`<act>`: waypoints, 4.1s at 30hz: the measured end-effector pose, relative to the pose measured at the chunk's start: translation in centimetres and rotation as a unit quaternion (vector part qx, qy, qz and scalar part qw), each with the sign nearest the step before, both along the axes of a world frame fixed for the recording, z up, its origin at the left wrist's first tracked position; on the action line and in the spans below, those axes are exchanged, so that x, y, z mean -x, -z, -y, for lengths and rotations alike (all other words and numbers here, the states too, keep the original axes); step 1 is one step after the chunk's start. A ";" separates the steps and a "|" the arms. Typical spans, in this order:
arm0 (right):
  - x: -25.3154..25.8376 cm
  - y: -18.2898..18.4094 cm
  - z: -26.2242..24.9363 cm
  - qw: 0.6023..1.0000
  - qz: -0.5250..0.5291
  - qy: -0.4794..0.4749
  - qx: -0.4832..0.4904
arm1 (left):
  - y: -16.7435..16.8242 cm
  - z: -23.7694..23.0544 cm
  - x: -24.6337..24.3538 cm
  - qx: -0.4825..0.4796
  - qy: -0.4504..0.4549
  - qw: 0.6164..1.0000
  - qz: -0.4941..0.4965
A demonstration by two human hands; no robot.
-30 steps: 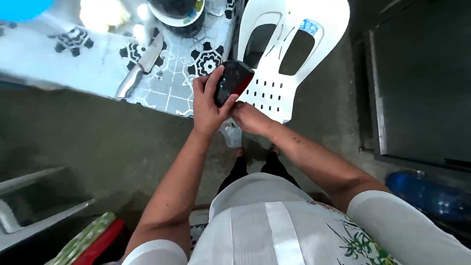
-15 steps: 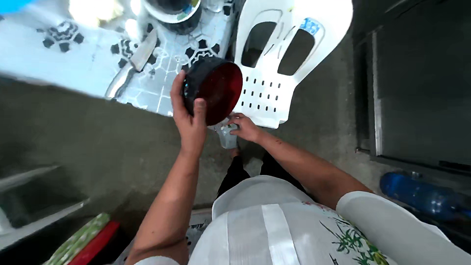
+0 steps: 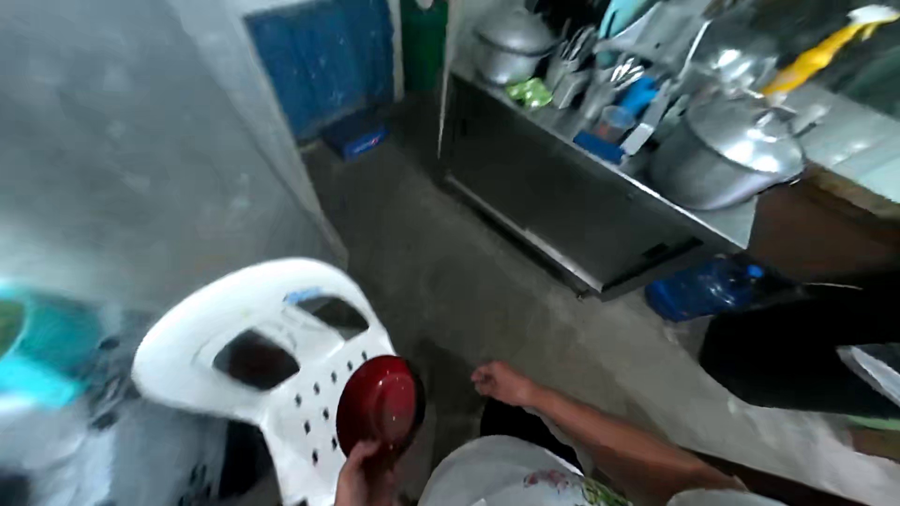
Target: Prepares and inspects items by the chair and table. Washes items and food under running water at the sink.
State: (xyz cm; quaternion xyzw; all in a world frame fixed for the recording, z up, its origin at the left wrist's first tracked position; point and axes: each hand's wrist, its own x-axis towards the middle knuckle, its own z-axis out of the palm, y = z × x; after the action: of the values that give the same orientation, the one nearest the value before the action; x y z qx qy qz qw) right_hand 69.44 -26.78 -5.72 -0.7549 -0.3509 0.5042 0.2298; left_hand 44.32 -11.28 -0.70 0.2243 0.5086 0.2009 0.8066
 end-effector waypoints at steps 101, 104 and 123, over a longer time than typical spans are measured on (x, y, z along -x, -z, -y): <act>-117.1 -25.3 -194.8 0.855 0.290 -0.429 -0.039 | -16.9 -176.7 -130.1 -0.170 -0.150 0.970 -0.082; -116.6 -25.3 -195.7 0.905 0.108 -0.407 -0.061 | -15.6 -176.5 -129.2 -0.140 -0.175 0.973 -0.060; -112.9 -25.7 -197.6 0.983 0.039 -0.043 -0.176 | -12.9 -177.8 -129.3 -0.286 -0.111 0.927 -0.217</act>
State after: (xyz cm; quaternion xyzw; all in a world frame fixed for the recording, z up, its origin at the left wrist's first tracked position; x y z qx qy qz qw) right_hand 182.38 170.78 20.01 -0.7062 -0.4747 0.4143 0.3231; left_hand 173.67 166.52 12.23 0.4252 0.6137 0.3726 0.5511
